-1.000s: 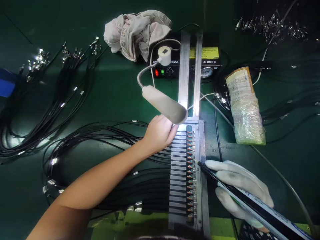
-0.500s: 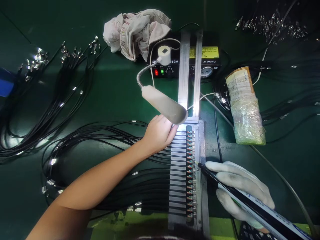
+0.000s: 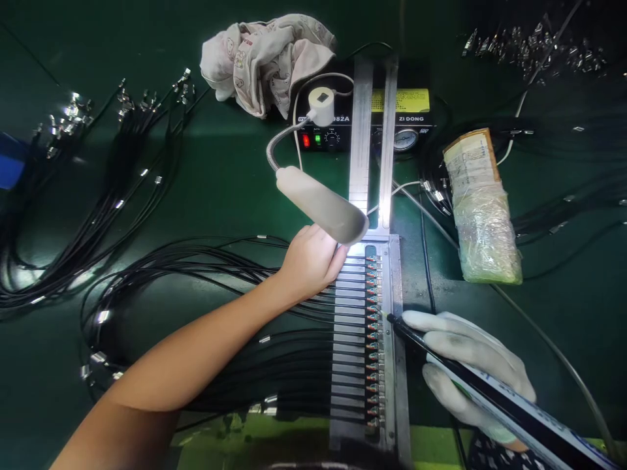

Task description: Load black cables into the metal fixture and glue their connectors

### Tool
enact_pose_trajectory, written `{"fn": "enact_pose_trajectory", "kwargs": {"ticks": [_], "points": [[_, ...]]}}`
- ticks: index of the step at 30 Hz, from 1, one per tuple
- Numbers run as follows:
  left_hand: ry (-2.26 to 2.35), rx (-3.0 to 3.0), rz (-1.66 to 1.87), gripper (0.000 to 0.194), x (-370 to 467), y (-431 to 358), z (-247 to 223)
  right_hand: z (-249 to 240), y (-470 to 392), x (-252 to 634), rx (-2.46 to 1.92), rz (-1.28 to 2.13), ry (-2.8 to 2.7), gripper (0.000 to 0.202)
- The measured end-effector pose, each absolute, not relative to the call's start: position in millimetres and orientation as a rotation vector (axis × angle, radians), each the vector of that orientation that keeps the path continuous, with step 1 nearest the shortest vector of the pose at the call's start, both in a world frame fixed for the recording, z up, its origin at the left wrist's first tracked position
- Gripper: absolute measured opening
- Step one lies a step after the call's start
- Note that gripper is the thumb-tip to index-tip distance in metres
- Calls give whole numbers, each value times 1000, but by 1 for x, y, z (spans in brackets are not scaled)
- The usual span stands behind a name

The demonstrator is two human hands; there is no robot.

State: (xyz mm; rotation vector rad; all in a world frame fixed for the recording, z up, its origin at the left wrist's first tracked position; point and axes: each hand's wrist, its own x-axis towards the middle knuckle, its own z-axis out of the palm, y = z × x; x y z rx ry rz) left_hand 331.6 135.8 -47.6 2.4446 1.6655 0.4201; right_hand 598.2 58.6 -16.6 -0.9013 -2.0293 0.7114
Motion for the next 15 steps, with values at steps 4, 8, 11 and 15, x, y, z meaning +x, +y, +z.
{"fn": "enact_pose_trajectory", "kwargs": {"ticks": [4, 8, 11, 15], "points": [[1667, 2437, 409, 23, 332, 136, -47, -19, 59, 598, -918, 693, -2025, 25], [1674, 2435, 410, 22, 332, 136, -47, -20, 60, 598, -925, 682, -2032, 25], [1680, 2439, 418, 22, 332, 136, -47, -16, 59, 599, -895, 688, -2013, 29], [1678, 2433, 414, 22, 332, 136, -46, -9, 51, 600, -896, 678, -1980, 29]]}}
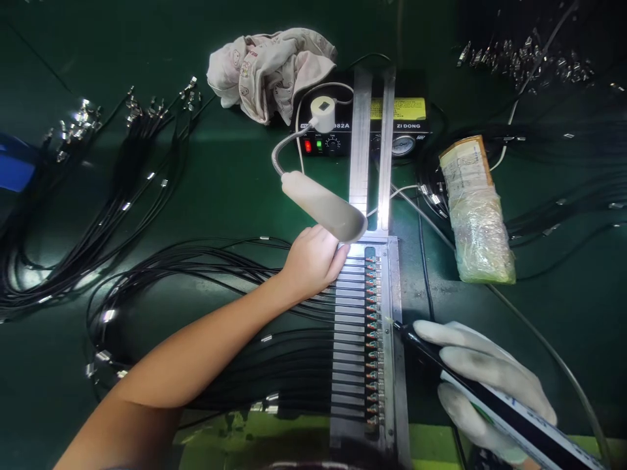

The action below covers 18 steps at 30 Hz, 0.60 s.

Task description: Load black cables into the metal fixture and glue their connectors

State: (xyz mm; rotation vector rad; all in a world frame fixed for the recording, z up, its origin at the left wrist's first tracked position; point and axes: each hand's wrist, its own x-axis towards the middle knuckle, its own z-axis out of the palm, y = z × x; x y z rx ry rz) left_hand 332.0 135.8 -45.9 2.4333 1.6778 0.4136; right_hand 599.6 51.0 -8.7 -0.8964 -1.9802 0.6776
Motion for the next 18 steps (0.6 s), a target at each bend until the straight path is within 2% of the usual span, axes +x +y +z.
{"fn": "enact_pose_trajectory", "kwargs": {"ticks": [9, 18], "points": [[1670, 2432, 395, 22, 332, 135, -45, -15, 48, 593, -907, 636, -2024, 22], [1674, 2430, 414, 23, 332, 136, -46, -17, 51, 595, -888, 668, -2028, 25]]}}
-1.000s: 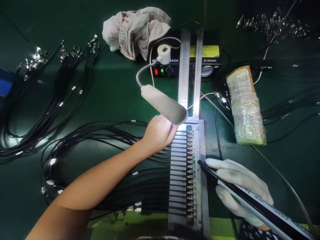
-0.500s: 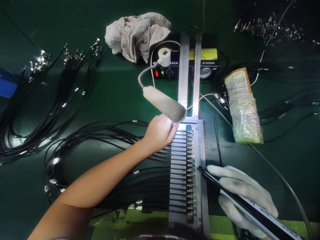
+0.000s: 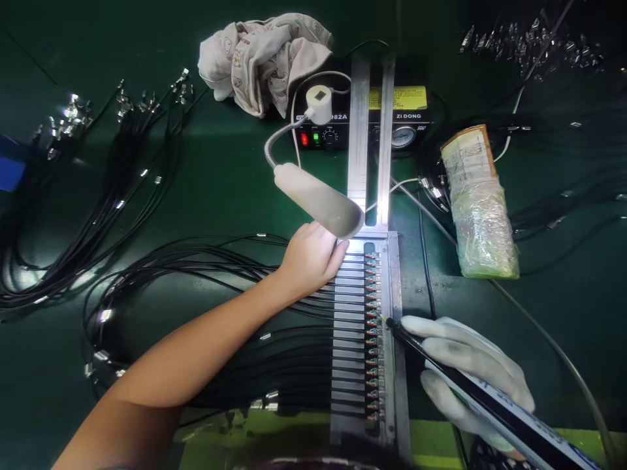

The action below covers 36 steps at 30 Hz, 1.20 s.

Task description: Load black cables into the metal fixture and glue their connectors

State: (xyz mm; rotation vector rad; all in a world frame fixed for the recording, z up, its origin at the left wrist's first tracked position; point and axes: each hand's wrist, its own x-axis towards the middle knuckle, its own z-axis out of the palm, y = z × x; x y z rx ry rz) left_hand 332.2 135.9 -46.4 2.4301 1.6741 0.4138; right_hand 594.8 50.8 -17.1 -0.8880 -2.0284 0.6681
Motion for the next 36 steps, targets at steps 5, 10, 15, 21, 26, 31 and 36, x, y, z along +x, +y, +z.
{"fn": "enact_pose_trajectory", "kwargs": {"ticks": [5, 10, 15, 21, 26, 31, 36], "points": [[1671, 2424, 414, 22, 332, 136, -46, -14, 49, 596, -883, 646, -2028, 25], [1671, 2412, 415, 21, 332, 135, -45, -12, 49, 595, -912, 649, -2048, 23], [1670, 2416, 422, 22, 332, 135, -46, -12, 49, 594, -897, 660, -2033, 25], [1671, 2421, 418, 22, 332, 136, -46, -11, 49, 595, -898, 654, -2053, 26], [1667, 2420, 425, 21, 332, 136, -46, -11, 49, 595, -921, 640, -2048, 27], [1670, 2422, 427, 21, 332, 136, -46, -10, 50, 594, -933, 633, -2057, 24], [1666, 2427, 428, 21, 332, 136, -46, -12, 51, 595, -911, 628, -2057, 22]]}}
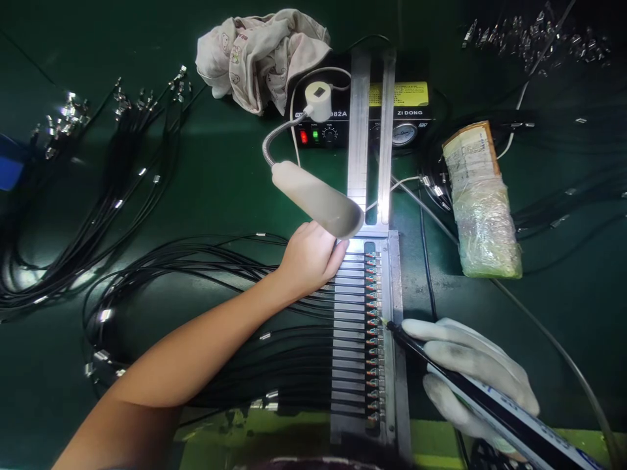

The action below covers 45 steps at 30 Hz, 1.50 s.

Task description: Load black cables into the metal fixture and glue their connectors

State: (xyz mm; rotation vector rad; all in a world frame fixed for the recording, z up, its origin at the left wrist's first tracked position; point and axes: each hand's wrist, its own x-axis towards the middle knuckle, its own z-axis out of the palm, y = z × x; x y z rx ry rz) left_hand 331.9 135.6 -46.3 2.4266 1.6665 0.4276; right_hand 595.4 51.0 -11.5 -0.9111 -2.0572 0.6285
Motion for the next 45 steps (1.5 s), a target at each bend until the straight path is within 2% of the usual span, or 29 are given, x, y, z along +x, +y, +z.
{"fn": "enact_pose_trajectory", "kwargs": {"ticks": [15, 45], "points": [[1672, 2439, 442, 22, 332, 135, -48, -18, 50, 596, -904, 691, -2014, 26], [1684, 2432, 391, 23, 332, 135, -46, -14, 47, 598, -888, 657, -2059, 21]]}}
